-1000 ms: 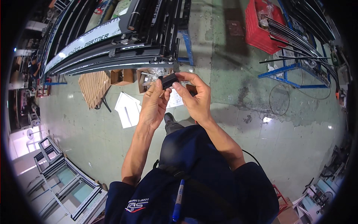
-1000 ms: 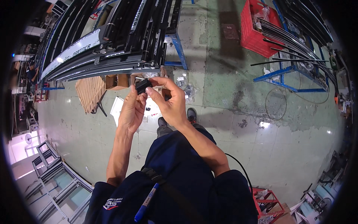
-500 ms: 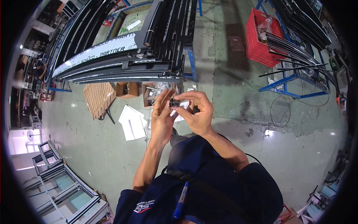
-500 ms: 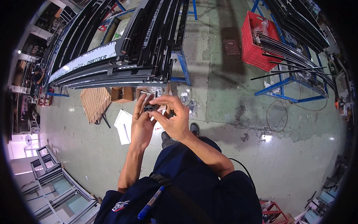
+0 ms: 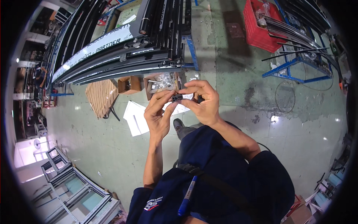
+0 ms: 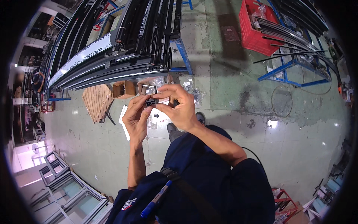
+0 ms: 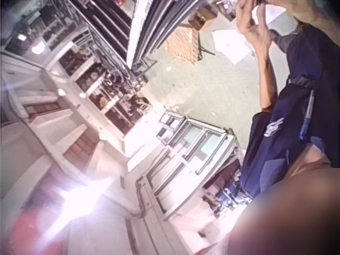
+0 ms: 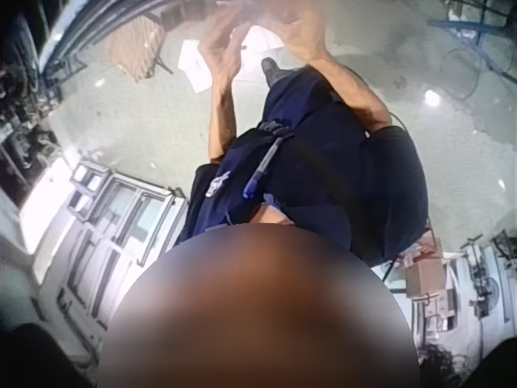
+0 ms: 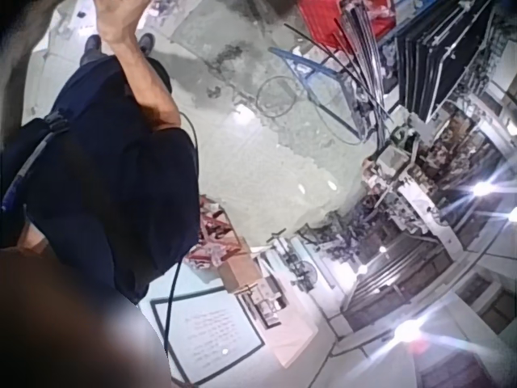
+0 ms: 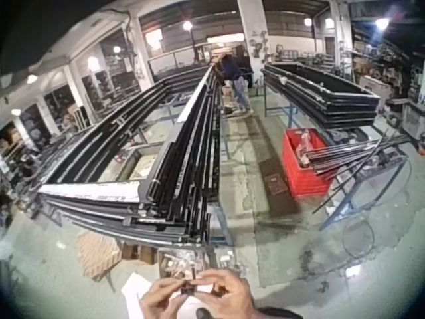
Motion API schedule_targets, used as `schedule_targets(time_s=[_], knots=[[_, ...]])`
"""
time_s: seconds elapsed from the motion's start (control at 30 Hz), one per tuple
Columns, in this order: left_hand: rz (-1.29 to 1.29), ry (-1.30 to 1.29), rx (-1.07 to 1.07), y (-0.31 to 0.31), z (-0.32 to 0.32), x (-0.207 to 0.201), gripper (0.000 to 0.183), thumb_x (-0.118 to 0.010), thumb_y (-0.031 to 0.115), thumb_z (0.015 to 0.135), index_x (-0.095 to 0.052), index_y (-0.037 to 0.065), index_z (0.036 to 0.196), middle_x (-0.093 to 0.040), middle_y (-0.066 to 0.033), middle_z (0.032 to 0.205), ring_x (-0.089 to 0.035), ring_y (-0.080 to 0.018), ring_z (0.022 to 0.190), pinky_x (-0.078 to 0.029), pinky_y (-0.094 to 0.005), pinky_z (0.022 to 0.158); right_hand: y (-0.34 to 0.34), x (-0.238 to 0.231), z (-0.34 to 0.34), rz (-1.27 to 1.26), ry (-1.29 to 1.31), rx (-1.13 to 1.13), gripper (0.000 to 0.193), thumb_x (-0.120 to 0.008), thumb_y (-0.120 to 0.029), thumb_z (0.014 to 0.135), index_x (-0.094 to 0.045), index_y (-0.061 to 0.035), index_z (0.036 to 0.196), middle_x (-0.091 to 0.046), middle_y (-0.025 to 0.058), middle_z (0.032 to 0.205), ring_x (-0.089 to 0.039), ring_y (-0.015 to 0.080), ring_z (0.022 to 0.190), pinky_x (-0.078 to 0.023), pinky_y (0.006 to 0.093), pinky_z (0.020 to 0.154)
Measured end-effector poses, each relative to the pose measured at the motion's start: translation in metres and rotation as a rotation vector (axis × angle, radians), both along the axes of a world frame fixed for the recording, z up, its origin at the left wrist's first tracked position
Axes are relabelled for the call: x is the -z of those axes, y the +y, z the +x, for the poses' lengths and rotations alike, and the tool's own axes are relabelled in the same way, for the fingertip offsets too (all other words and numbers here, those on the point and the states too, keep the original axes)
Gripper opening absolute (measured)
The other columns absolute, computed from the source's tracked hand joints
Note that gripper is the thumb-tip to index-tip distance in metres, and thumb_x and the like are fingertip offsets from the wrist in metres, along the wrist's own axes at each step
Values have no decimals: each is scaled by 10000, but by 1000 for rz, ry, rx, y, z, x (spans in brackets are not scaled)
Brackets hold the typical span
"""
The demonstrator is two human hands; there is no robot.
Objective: The person inspects and selects small metal hardware components from plastic bags by hand, referencing a technical manual.
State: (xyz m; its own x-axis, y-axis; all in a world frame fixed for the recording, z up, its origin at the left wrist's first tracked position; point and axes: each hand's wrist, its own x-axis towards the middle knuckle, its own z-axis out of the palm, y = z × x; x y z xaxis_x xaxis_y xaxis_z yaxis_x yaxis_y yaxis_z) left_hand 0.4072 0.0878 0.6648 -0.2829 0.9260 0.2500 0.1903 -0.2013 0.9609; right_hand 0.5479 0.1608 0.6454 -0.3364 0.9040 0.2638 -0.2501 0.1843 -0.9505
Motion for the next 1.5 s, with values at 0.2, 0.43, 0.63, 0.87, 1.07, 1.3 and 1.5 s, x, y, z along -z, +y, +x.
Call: schedule_targets(time_s=[0.2, 0.43, 0.63, 0.87, 1.07, 1.3, 1.5], knots=[[9, 73, -76, -8, -1, 6, 315, -661, -70, 817, -662, 0, 1124, -605, -122, 1104, -587, -162, 978, -491, -241, 812, 0, 10, 1, -77, 25, -121, 401, -714, 13, 781, -527, -18, 1135, -718, 72, 961, -528, -14, 647, -385, 156, 537], [-112, 65, -185, -7, 0, 14, 307, -649, -55, 835, -657, 4, 1135, -596, -86, 1016, -586, -137, 919, -472, -218, 774, 3, 13, -2, -319, 134, -269, 380, -629, 49, 836, -534, -23, 1197, -695, 85, 1025, -644, 83, 887, -479, 186, 692], [-294, -316, -81, -23, 32, 47, 281, -719, -42, 784, -637, -11, 1051, -559, -24, 918, -566, -83, 839, -501, -239, 758, -18, 32, 33, -409, -204, -173, 219, -614, -2, 879, -619, 1, 1099, -679, 54, 904, -501, 22, 590, -384, 185, 482], [-445, -231, -282, -67, 69, 96, 290, -738, 54, 789, -643, -24, 1052, -603, -87, 913, -613, -139, 757, -497, -243, 662, -54, 87, 57, -462, -670, -194, 163, -682, -77, 853, -672, -5, 998, -608, 8, 668, -430, 32, 514, -348, 212, 454], [-618, -435, -386, -96, 74, 127, 289, -704, 57, 843, -572, -16, 1089, -574, -8, 842, -541, -69, 772, -475, -222, 693, -65, 116, 43, -379, -749, -339, 163, -688, -93, 844, -665, 8, 970, -656, 32, 733, -446, 45, 518, -371, 221, 473], [-675, -668, -351, -135, 67, 178, 208, -587, 27, 916, -590, -20, 1119, -611, -17, 891, -542, -65, 749, -464, -218, 684, -67, 156, 37, -759, -689, -748, 186, -636, -142, 901, -647, 15, 1000, -590, -8, 726, -486, 51, 536, -394, 209, 479], [-748, -775, -426, -173, 59, 216, 204, -585, 72, 929, -580, -7, 1117, -596, -25, 840, -549, -76, 706, -472, -228, 652, -91, 197, 33, -1161, -707, -671, 228, -564, -226, 955, -625, -37, 1066, -643, 8, 819, -507, 36, 611, -404, 204, 520]])
